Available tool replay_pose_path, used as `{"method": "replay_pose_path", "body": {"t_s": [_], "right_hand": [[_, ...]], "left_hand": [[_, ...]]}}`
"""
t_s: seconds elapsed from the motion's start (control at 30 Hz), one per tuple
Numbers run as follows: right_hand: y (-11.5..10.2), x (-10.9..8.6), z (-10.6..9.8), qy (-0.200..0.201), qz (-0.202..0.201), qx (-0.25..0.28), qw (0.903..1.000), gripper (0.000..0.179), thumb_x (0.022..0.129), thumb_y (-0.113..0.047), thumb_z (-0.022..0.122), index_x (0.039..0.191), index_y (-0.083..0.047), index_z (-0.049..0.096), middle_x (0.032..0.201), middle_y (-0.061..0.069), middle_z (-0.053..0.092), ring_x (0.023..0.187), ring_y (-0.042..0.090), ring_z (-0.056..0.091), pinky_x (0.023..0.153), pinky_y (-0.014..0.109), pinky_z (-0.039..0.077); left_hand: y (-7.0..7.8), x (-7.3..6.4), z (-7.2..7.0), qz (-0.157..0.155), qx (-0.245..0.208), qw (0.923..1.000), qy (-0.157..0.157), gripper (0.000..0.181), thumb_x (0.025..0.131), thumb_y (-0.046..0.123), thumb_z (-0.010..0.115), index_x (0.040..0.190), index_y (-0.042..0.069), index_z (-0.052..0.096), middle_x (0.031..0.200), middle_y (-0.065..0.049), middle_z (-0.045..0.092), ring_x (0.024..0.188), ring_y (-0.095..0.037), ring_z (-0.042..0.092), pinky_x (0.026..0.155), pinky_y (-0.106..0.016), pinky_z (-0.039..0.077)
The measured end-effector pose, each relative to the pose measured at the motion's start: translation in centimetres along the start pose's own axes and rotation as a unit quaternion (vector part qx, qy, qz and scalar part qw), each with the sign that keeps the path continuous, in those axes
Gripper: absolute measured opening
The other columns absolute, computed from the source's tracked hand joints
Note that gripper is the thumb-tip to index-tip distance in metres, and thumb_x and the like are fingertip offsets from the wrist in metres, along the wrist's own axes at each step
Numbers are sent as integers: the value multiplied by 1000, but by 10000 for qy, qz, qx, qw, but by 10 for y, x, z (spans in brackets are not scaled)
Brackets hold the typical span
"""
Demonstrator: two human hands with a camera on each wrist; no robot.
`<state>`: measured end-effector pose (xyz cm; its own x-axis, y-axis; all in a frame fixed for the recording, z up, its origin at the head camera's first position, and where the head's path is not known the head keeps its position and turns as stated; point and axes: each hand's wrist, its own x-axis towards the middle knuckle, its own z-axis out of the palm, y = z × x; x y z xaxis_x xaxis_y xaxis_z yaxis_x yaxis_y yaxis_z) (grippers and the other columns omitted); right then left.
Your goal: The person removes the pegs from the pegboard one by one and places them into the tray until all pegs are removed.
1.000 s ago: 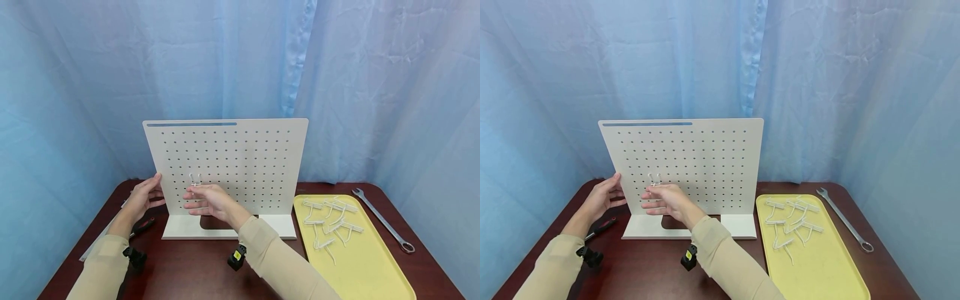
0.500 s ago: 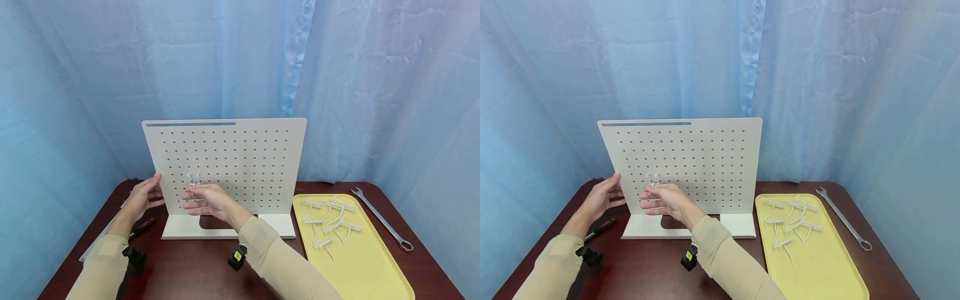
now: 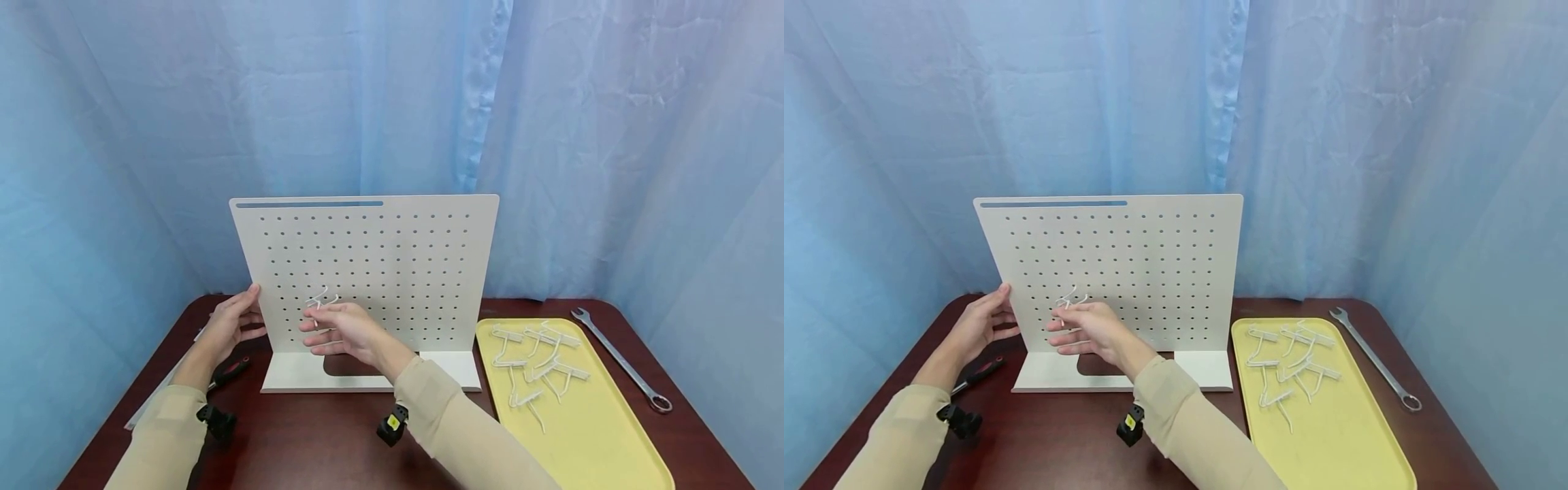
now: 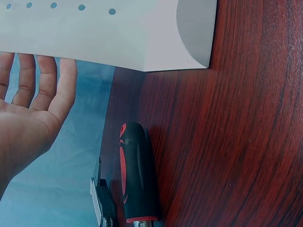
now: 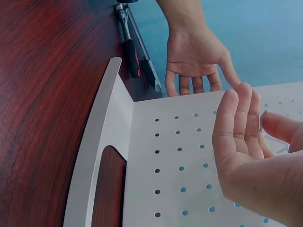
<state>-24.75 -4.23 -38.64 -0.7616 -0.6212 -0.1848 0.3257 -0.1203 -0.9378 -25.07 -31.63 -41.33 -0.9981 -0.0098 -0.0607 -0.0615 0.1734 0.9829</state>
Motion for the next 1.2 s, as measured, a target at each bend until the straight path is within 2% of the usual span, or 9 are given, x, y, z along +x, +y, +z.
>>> {"method": "replay_pose_path", "body": {"t_s": [0.23,0.53,0.77,0.97,1.2], "right_hand": [[-1,-6,-9,53,-94,-114,9999,39,103,-20,61,136,1,61,111,11,73,83,19,73,81,40,61],[-5,-22,-20,70,-205,-235,9995,40,104,-20,61,137,2,60,113,17,72,77,17,72,77,36,61],[-7,-37,-28,-45,-294,-337,9990,40,104,-18,60,137,3,59,99,9,73,73,15,71,72,33,60],[-12,-49,-37,-187,-322,-422,9984,43,104,-21,60,140,3,57,101,9,73,75,15,71,71,32,60],[-16,-60,-46,-213,-270,-439,9984,40,103,-23,62,137,-1,60,96,6,71,73,14,70,61,27,56]], "left_hand": [[1,1,-1,10,-6,10000,-68,55,101,60,51,118,9,61,106,-6,64,95,-18,66,85,-38,60],[1,1,0,32,-4,10000,-71,56,101,60,51,119,8,61,107,-6,65,97,-19,66,85,-39,60],[0,-1,0,41,21,10000,-78,54,102,59,50,121,10,61,108,-5,64,97,-18,65,85,-38,60],[0,0,0,51,-32,9999,-121,52,103,58,49,120,11,61,108,-5,64,97,-18,65,85,-38,60],[0,0,0,40,-57,9999,-85,52,102,59,50,120,12,61,108,-5,64,97,-18,66,85,-38,59]]}}
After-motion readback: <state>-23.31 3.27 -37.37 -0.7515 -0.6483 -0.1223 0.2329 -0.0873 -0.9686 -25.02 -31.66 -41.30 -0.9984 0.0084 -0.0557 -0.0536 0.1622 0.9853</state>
